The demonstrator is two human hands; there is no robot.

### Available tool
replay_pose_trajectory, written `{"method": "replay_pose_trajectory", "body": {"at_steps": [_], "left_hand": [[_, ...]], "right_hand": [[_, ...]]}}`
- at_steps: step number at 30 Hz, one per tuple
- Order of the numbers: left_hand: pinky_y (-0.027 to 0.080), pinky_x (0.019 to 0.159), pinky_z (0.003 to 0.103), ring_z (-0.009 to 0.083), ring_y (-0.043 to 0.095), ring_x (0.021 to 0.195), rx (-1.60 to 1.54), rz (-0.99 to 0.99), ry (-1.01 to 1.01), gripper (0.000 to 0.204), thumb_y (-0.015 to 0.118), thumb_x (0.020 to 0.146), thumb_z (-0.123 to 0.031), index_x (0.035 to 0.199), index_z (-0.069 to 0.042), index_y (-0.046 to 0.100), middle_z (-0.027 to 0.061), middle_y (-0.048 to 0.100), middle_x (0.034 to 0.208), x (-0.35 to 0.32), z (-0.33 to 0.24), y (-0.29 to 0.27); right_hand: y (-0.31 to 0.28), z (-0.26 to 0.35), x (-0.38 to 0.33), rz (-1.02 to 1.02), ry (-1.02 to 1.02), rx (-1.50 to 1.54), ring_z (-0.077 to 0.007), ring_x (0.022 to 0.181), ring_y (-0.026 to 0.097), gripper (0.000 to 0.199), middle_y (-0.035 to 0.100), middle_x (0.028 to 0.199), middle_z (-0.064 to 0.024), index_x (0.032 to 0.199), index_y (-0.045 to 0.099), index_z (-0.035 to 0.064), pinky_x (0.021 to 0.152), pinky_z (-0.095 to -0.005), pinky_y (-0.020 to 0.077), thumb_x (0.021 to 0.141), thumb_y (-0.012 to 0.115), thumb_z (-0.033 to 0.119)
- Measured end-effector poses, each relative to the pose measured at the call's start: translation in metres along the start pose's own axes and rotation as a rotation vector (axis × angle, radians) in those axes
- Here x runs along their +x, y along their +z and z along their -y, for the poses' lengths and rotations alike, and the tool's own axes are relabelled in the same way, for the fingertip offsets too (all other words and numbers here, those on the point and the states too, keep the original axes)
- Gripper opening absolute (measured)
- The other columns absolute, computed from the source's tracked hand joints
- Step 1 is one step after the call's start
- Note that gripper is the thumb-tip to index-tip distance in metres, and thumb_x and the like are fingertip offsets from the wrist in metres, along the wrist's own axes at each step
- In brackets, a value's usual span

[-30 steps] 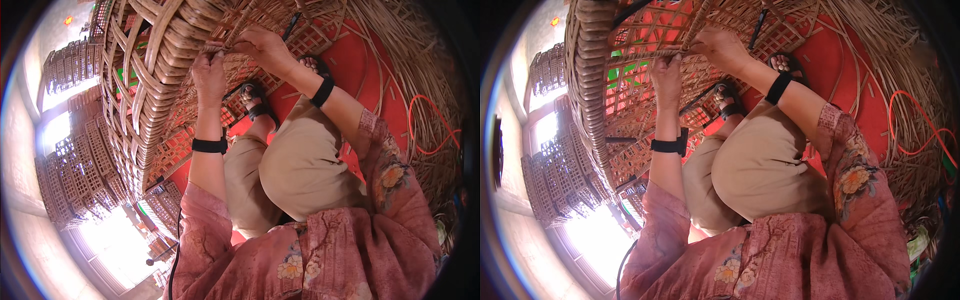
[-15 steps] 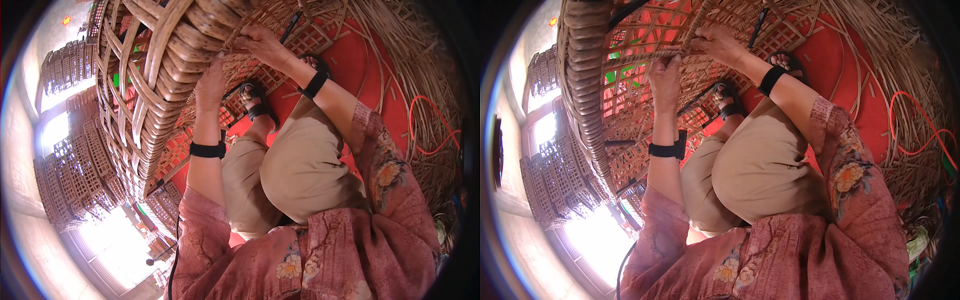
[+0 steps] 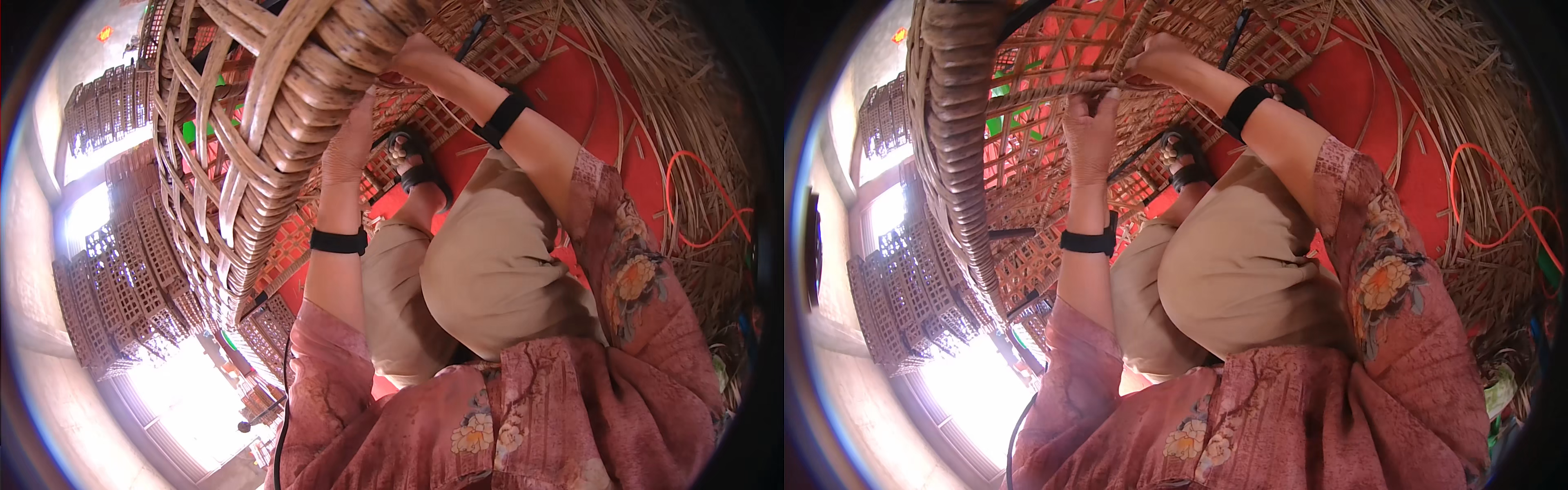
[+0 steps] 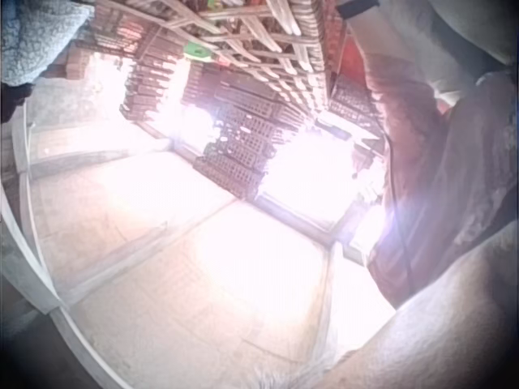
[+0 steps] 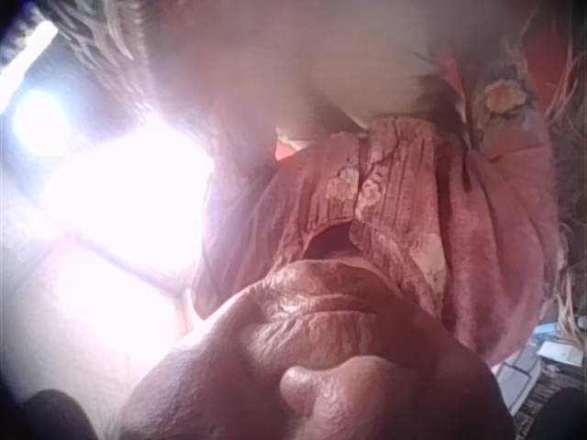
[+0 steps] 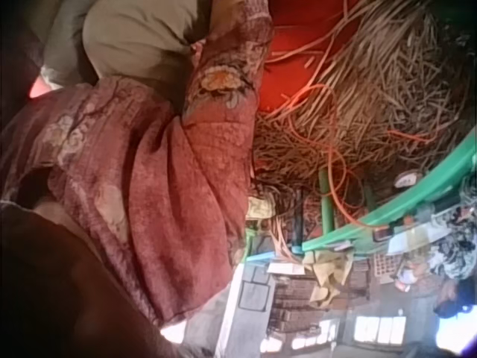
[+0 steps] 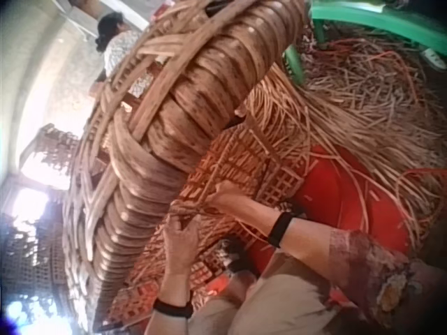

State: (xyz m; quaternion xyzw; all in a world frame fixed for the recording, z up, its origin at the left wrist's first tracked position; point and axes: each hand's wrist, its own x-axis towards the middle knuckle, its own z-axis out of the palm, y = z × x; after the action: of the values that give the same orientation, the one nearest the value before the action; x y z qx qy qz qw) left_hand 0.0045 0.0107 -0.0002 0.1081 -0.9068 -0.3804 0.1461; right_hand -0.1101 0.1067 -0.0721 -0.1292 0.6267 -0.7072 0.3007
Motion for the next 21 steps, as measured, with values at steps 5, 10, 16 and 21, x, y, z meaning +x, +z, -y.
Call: {"method": "replay_pose_trajectory", "body": {"at_steps": [5,10,16,21], "left_hand": [[0.046,0.075,0.027,0.0125,0.059,0.081,0.085,0.012,-0.136,0.018,0.059,0.084,-0.005,0.102,-0.004,0.058,0.0064,0.065,0.089,0.005,-0.024,0.001],[0.043,0.082,0.046,0.0440,0.056,0.095,0.425,0.019,-0.049,0.042,0.051,0.087,-0.040,0.101,-0.001,0.059,0.0281,0.061,0.092,0.010,-0.014,0.003],[0.042,0.082,0.048,0.0444,0.056,0.093,0.473,0.037,-0.095,0.038,0.051,0.088,-0.038,0.100,-0.003,0.059,0.0261,0.062,0.092,0.009,-0.015,-0.006],[0.041,0.086,0.047,0.0438,0.054,0.100,0.508,0.127,-0.188,0.045,0.045,0.088,-0.043,0.106,-0.003,0.057,0.0264,0.061,0.099,0.014,-0.010,-0.005]], "right_hand": [[0.006,-0.001,0.005,-0.113,0.055,-0.060,-0.0190,0.060,0.061,0.023,0.063,0.069,-0.0102,0.079,0.066,0.0013,0.055,-0.0312,0.0480,0.074,0.072,0.023],[-0.001,-0.009,0.008,0.009,0.015,-0.006,-0.0171,0.058,0.059,0.030,0.063,0.066,-0.0094,0.080,0.067,-0.0028,0.053,-0.0310,0.0457,0.072,0.072,0.025],[-0.017,0.008,-0.042,-0.489,-0.456,-0.452,-0.0180,0.075,0.064,0.026,0.067,0.076,-0.0101,0.090,0.068,-0.0001,0.065,-0.0307,0.0476,0.076,0.069,0.022],[0.000,-0.012,-0.067,0.140,-0.029,-0.060,-0.0163,0.087,0.062,0.039,0.066,0.095,-0.0081,0.117,0.060,0.0056,0.069,-0.0301,0.0476,0.080,0.065,0.018]]}}
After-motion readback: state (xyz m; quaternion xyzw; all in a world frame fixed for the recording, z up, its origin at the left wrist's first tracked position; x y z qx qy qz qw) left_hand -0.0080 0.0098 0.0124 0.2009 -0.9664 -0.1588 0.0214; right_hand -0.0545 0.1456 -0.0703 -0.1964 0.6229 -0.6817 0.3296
